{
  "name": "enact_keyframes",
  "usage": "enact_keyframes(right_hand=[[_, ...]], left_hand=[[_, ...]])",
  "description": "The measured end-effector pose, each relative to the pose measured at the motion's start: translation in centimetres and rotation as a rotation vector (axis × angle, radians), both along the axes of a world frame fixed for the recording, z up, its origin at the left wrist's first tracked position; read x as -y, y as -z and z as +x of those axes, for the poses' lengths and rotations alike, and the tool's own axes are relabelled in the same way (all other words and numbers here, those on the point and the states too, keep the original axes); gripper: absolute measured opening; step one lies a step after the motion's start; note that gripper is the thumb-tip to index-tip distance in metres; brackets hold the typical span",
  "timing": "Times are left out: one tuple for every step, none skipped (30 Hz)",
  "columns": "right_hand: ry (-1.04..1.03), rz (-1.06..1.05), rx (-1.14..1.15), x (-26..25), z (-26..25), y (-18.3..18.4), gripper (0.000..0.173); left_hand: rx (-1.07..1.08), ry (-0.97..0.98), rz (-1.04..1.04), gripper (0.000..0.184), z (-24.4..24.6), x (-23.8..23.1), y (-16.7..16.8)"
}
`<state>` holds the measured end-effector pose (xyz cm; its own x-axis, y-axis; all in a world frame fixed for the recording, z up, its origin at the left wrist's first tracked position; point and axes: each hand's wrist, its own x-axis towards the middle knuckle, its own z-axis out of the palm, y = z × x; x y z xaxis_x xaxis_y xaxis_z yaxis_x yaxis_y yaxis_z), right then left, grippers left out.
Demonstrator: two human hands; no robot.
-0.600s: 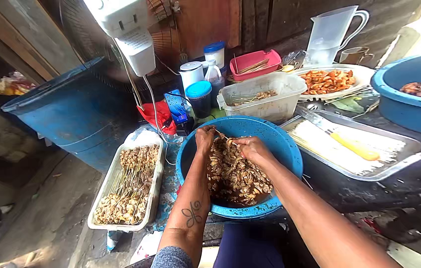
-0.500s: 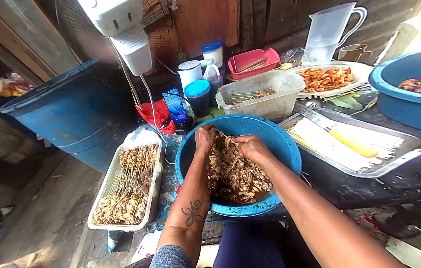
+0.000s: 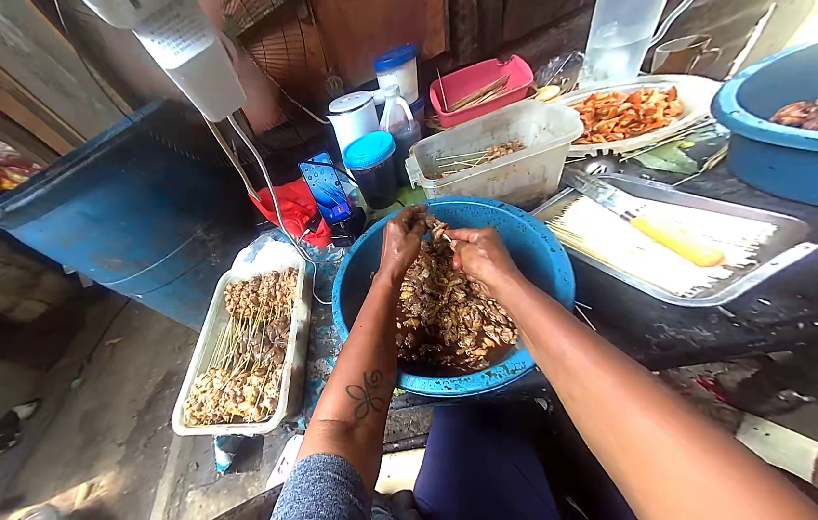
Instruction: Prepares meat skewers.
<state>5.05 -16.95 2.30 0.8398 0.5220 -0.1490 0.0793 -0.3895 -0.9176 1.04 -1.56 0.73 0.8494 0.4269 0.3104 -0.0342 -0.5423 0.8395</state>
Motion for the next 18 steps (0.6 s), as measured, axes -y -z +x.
enact_keyframes(right_hand=[[-0.004,-0.029,0.026,0.2,0.1,-0.2,0.036],[0.007,-0.031,0.04,0.4,0.2,-0.1,0.037],[0.027,-0.024,0.044,0.4,0.3,0.1,0.037],[0.046,-0.01,0.04,0.5,0.3,0.4,0.036],[0.057,-0.002,0.032,0.4,0.4,0.5,0.036],[0.058,0.004,0.014,0.5,0.4,0.4,0.036],[0.058,0.006,-0.007,0.5,0.3,0.3,0.036],[0.059,0.003,-0.025,0.5,0.2,0.2,0.036],[0.058,-0.007,-0.041,0.6,0.2,0.1,0.036],[0.055,-0.019,-0.052,0.6,0.1,0.0,0.037],[0.052,-0.027,-0.059,0.6,0.1,-0.1,0.037],[0.044,-0.036,-0.062,0.6,0.1,-0.3,0.037],[0.034,-0.045,-0.054,0.5,0.1,-0.2,0.036],[0.025,-0.05,-0.042,0.5,0.1,-0.2,0.037],[0.015,-0.053,-0.029,0.5,0.2,-0.1,0.036],[0.006,-0.052,-0.017,0.5,0.2,-0.1,0.036],[0.0,-0.049,-0.008,0.5,0.2,0.0,0.035],[-0.007,-0.053,-0.003,0.5,0.2,0.1,0.035]], left_hand=[[-0.043,-0.012,-0.023,0.03,0.2,-0.2,0.3],[-0.113,-0.042,0.028,0.028,0.4,-0.4,0.5],[-0.206,-0.064,0.124,0.026,0.5,-0.6,0.7],[-0.316,-0.062,0.213,0.024,0.8,-0.7,1.1],[-0.432,-0.05,0.276,0.023,1.2,-0.9,1.7],[-0.516,-0.044,0.308,0.022,1.6,-1.0,2.4],[-0.565,-0.045,0.307,0.022,1.7,-1.2,3.0],[-0.577,-0.057,0.279,0.021,1.7,-1.3,3.1],[-0.558,-0.077,0.221,0.021,1.6,-1.5,2.9],[-0.505,-0.102,0.141,0.022,1.5,-1.7,2.6],[-0.429,-0.124,0.038,0.023,1.3,-2.0,2.4],[-0.343,-0.145,-0.077,0.024,1.1,-2.2,2.4],[-0.257,-0.162,-0.208,0.023,0.9,-2.4,2.6],[-0.177,-0.174,-0.349,0.021,0.8,-2.4,2.8],[-0.108,-0.192,-0.476,0.02,0.7,-2.4,2.8],[-0.06,-0.212,-0.582,0.02,0.7,-2.3,2.6],[-0.028,-0.23,-0.665,0.02,0.7,-2.2,2.3],[-0.004,-0.25,-0.712,0.02,0.7,-1.9,2.0]])
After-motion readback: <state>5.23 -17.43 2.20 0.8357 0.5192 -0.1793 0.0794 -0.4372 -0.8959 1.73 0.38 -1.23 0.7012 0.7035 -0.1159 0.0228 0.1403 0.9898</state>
